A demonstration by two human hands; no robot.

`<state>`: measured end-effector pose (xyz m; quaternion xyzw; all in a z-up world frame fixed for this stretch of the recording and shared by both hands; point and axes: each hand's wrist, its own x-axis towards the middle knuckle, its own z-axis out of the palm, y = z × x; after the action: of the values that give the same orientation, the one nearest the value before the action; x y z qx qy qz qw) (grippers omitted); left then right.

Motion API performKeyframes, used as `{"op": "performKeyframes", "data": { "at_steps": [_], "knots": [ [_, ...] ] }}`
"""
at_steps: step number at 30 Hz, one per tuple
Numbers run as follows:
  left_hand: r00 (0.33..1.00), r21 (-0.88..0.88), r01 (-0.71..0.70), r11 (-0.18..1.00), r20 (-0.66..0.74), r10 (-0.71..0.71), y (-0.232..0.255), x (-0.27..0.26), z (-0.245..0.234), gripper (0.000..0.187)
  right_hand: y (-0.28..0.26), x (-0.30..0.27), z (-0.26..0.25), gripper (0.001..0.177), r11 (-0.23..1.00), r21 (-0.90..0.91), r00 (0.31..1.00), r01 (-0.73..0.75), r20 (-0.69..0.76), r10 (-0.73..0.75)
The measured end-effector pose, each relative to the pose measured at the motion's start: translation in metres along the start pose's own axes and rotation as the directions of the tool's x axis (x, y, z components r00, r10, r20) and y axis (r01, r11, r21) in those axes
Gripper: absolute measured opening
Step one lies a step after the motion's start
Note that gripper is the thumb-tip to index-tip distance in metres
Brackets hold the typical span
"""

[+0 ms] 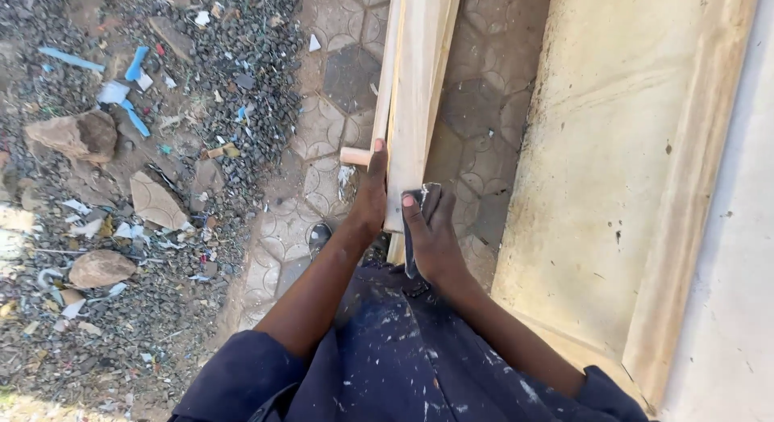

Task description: Sanding a wooden furniture frame using a hand-held sanding block to smooth the surface.

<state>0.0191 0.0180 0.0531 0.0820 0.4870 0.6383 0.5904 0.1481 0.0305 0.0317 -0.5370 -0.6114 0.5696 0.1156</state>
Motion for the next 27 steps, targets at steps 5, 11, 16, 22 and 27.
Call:
{"op": "performKeyframes", "data": {
  "at_steps": [5, 11, 16, 22, 27],
  "knots": [
    [0.99, 0.198, 0.102, 0.975, -0.117, -0.08, 0.0, 0.005, 0.009, 0.076, -0.051, 0.102, -0.014, 0.081, 0.988, -0.025, 0.983, 0.154, -0.101, -0.156],
    [0.978, 0.351, 0.12, 0.929, -0.205, -0.048, -0.01, 0.006, 0.006, 0.076, -0.073, 0.095, -0.014, 0.081, 0.923, -0.225, 0.91, 0.312, -0.207, -0.358],
    [0.986, 0.505, 0.085, 0.859, -0.164, -0.001, -0.028, 0.027, -0.021, 0.092, -0.059, -0.021, -0.011, 0.085, 0.97, -0.163, 0.982, 0.181, -0.027, -0.188],
    [0.976, 0.513, 0.159, 0.844, -0.212, -0.055, 0.005, 0.004, 0.027, 0.086, -0.072, 0.101, -0.016, 0.088, 0.98, -0.054, 0.968, 0.191, -0.154, -0.197],
    [0.971, 0.254, 0.143, 0.957, -0.222, -0.086, -0.005, 0.015, 0.009, 0.095, -0.075, 0.153, -0.009, 0.109, 0.961, -0.042, 0.946, 0.273, -0.171, -0.276]
  ]
}}
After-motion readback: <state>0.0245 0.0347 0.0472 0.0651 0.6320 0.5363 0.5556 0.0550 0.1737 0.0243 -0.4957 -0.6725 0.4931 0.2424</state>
